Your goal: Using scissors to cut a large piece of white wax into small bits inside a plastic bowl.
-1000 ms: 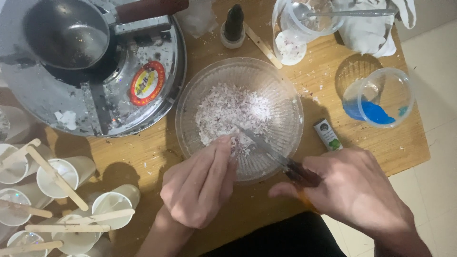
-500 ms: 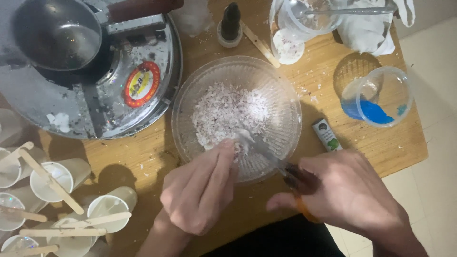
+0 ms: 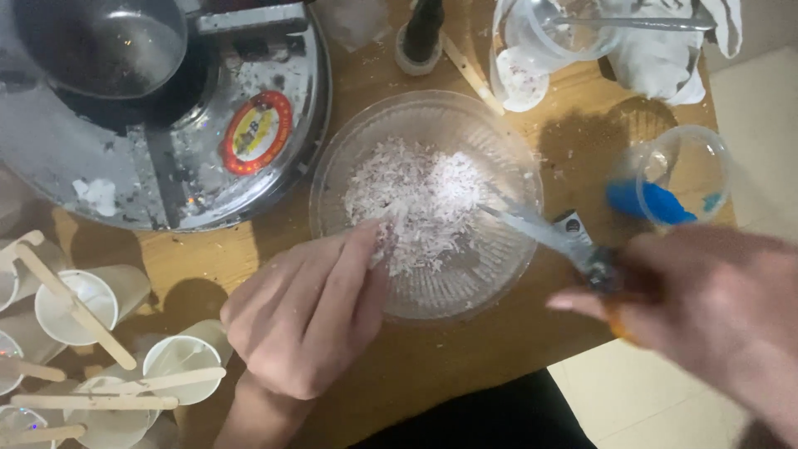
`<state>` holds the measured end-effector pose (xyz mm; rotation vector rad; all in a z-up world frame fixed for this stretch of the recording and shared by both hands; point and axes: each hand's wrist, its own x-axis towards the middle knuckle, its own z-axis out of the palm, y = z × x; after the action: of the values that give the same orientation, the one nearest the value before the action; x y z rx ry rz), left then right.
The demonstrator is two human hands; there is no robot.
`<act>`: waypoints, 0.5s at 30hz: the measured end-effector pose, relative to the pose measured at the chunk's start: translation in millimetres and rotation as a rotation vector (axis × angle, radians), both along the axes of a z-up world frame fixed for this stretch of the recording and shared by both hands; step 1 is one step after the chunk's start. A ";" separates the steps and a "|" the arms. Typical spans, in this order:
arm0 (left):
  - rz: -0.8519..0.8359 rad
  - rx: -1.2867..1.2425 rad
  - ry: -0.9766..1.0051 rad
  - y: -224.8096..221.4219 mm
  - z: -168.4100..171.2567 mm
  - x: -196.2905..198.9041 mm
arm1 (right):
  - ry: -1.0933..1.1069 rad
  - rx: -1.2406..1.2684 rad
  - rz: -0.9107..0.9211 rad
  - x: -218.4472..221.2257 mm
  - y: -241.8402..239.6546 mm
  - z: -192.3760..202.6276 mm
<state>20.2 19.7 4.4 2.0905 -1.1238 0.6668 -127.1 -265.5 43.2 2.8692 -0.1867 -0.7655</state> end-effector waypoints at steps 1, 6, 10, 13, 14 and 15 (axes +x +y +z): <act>0.006 -0.003 0.001 0.4 -0.6 0.7 | 0.001 -0.003 0.006 3.3 -7.1 2.1; -0.006 -0.012 -0.033 3.6 -2.2 4.2 | -0.226 -0.451 0.359 19.3 -29.2 13.3; -0.003 -0.023 -0.018 7.3 -4.4 8.5 | -0.146 -0.664 0.595 60.9 -10.9 28.3; -0.019 -0.043 0.030 8.9 -6.7 9.8 | -0.130 -0.638 0.662 79.6 0.5 30.7; -0.012 -0.056 0.027 8.7 -6.7 10.3 | -0.114 -0.617 0.706 85.0 4.2 31.7; -0.006 -0.070 0.024 8.5 -6.6 10.6 | -0.098 -0.596 0.750 90.2 8.0 32.8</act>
<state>30.8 28.3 -2.2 2.0308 -1.0779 0.6675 -36.8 -257.5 76.0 2.1441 0.5314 -0.3337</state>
